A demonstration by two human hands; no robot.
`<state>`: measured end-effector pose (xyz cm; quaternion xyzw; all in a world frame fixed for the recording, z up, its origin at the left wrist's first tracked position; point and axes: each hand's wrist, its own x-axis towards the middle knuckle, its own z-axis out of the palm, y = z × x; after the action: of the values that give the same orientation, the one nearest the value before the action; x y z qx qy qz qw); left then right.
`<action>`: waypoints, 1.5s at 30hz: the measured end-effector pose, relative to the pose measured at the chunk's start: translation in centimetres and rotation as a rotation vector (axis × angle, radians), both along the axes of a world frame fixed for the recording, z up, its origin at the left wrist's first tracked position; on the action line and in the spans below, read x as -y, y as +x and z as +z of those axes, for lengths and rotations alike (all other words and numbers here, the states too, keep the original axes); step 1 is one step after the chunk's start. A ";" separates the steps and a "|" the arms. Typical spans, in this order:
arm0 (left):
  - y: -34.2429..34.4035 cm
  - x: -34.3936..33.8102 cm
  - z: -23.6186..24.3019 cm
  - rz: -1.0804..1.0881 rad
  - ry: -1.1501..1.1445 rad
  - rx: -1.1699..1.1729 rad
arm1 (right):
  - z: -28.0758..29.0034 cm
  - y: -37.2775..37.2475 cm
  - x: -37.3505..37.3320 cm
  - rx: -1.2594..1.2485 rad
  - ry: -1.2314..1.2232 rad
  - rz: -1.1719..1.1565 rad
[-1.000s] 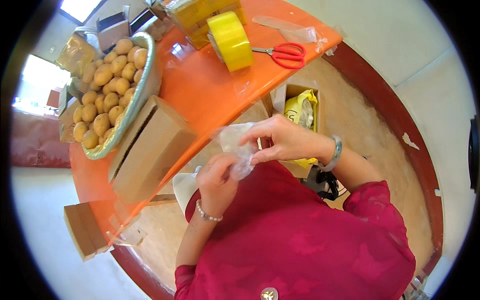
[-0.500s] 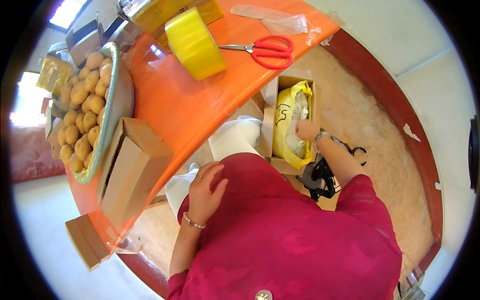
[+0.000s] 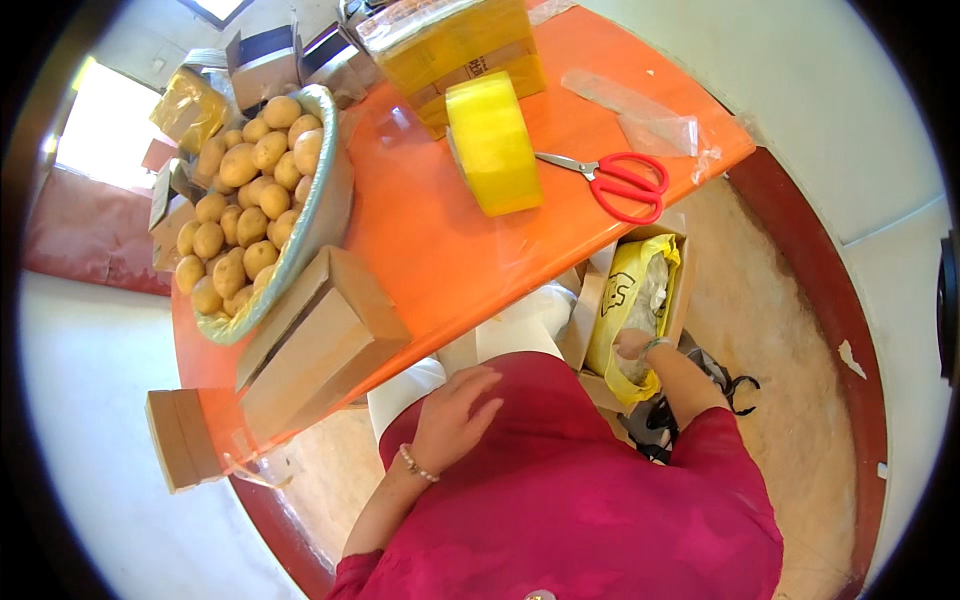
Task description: The person places round, light-brown fruits into a small cardboard box, wrapping each fruit in a thin plastic bag before placing it inside. After filling the box, the person closes the flaps and seals the box with clear packing tape, using scissors to cut the tape.
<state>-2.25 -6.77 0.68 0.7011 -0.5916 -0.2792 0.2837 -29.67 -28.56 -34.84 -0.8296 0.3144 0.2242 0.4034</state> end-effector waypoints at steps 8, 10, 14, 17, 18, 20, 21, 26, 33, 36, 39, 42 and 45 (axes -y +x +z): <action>-1.9 3.4 -1.0 0.301 0.052 -0.765 | 16.6 0.5 0.9 0.076 -0.452 0.012; -2.2 4.3 -1.0 0.408 0.044 -0.916 | 20.2 1.1 0.4 0.251 -0.383 -0.093; -3.1 5.5 -0.4 0.438 0.081 -1.274 | 27.8 3.8 -1.0 0.618 -0.228 -0.282; -3.2 6.8 -0.7 0.418 0.056 -1.346 | 32.2 5.7 -1.8 0.736 -0.160 -0.356; -3.2 7.3 -0.5 0.429 0.056 -1.367 | 33.4 6.2 -2.2 0.742 -0.140 -0.375; -3.3 7.5 -1.3 0.404 0.058 -1.420 | 34.9 7.0 -2.7 0.802 -0.190 -0.306; -3.0 7.4 -2.6 0.372 0.056 -1.442 | 35.3 7.0 -3.0 0.815 -0.220 -0.283; -2.9 5.0 -3.1 0.355 0.198 -1.331 | 37.8 8.7 -5.8 0.974 -0.371 -0.092; 1.3 -5.9 0.0 0.352 -0.023 -0.870 | 41.2 13.6 -10.0 1.201 -0.492 0.317; 3.6 -11.2 -0.1 0.583 -0.175 -0.385 | 40.3 15.8 -11.7 1.213 -0.463 0.435; 6.3 -16.2 -3.6 1.028 -0.491 -0.553 | 39.9 17.5 -13.5 1.187 -0.426 0.524; 9.0 -19.1 -3.1 1.322 -0.663 -0.823 | 39.1 18.8 -14.9 1.182 -0.383 0.549; 11.8 -20.2 -3.3 1.406 -0.869 -1.137 | 37.6 19.6 -15.8 1.161 -0.295 0.593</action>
<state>9.54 13.39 -2.64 0.4894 0.1296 -0.1014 0.8564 -10.04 -12.78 2.78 -0.9134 -0.1676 -0.2027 0.3107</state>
